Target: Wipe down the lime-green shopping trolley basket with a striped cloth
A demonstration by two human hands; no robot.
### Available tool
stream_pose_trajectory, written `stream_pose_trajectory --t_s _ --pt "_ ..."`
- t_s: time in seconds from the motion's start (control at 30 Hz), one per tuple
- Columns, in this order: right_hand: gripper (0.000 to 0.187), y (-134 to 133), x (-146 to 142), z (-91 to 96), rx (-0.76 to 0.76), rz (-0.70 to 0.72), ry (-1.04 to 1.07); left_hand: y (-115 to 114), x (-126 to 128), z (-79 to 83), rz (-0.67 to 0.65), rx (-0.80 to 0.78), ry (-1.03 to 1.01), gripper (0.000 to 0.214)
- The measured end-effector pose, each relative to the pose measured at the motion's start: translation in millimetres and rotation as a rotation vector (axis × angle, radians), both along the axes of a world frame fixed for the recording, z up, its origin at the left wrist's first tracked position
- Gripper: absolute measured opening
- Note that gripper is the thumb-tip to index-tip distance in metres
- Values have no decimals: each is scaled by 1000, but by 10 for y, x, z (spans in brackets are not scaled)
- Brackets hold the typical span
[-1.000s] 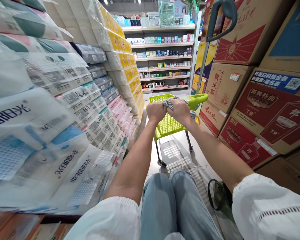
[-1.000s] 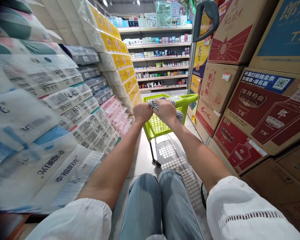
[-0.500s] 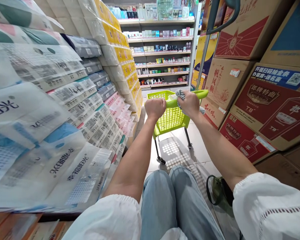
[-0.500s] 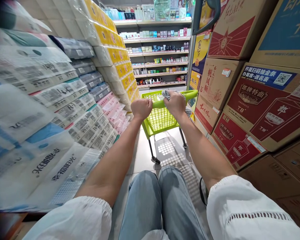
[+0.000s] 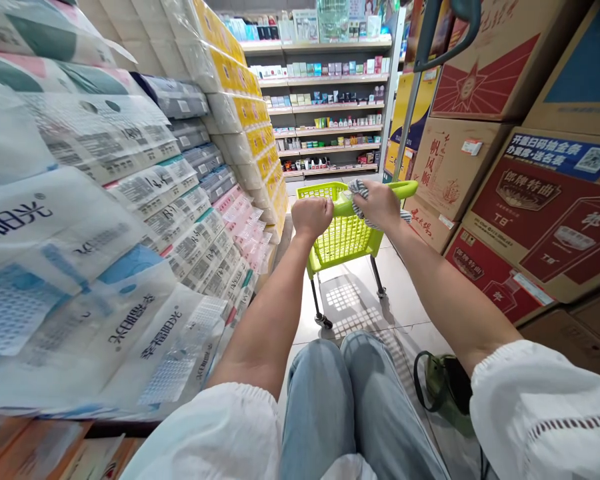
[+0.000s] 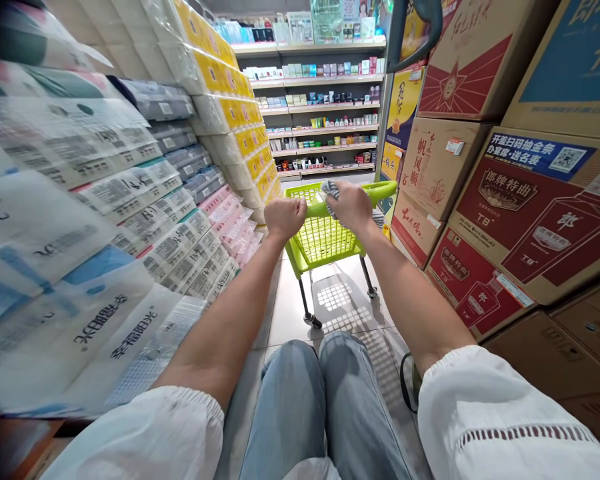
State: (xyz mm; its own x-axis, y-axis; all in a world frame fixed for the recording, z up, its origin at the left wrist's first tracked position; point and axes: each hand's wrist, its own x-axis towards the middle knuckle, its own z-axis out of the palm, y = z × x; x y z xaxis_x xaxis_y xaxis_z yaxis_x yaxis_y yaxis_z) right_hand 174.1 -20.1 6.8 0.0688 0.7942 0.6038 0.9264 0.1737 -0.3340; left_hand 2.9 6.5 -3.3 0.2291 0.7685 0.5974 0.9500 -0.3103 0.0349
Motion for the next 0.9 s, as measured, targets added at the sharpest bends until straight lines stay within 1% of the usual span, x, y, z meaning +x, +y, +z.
stream_pose_trajectory --t_s 0.1,0.17,0.33,0.4,0.47,0.57,0.63,0.7,0.73,0.77,0.83,0.9 --pt "33 12 86 6 6 -26 19 4 -42 6 -4 1 -11 59" --pt "34 -17 46 4 12 -23 9 14 -117 3 -3 8 -8 58" --pt "35 -160 -230 34 8 -13 -61 19 -428 2 1 -5 7 60" --pt "36 -210 -334 75 -14 -2 -79 -5 -543 40 6 -23 19 58" --pt "38 -244 -426 129 -43 -1 -75 -42 -606 106 -2 -41 44 55" --pt "44 -260 -575 198 -41 13 -57 -82 -564 210 -48 -48 76 51" --pt "41 -250 -689 215 2 31 -68 -79 -465 236 -56 -54 61 50" --pt "35 -226 -792 209 34 31 -94 -60 -358 215 8 -97 14 48" --pt "33 -209 -827 204 32 22 -106 -50 -317 191 55 -98 -11 46" --pt "31 -188 -845 200 16 14 -115 -43 -288 165 74 -95 -20 45" --pt "29 -141 -818 203 -33 9 -130 -45 -265 119 68 -96 -14 46" --pt "29 -90 -701 219 -80 -2 -133 -64 -270 98 29 -106 1 50"
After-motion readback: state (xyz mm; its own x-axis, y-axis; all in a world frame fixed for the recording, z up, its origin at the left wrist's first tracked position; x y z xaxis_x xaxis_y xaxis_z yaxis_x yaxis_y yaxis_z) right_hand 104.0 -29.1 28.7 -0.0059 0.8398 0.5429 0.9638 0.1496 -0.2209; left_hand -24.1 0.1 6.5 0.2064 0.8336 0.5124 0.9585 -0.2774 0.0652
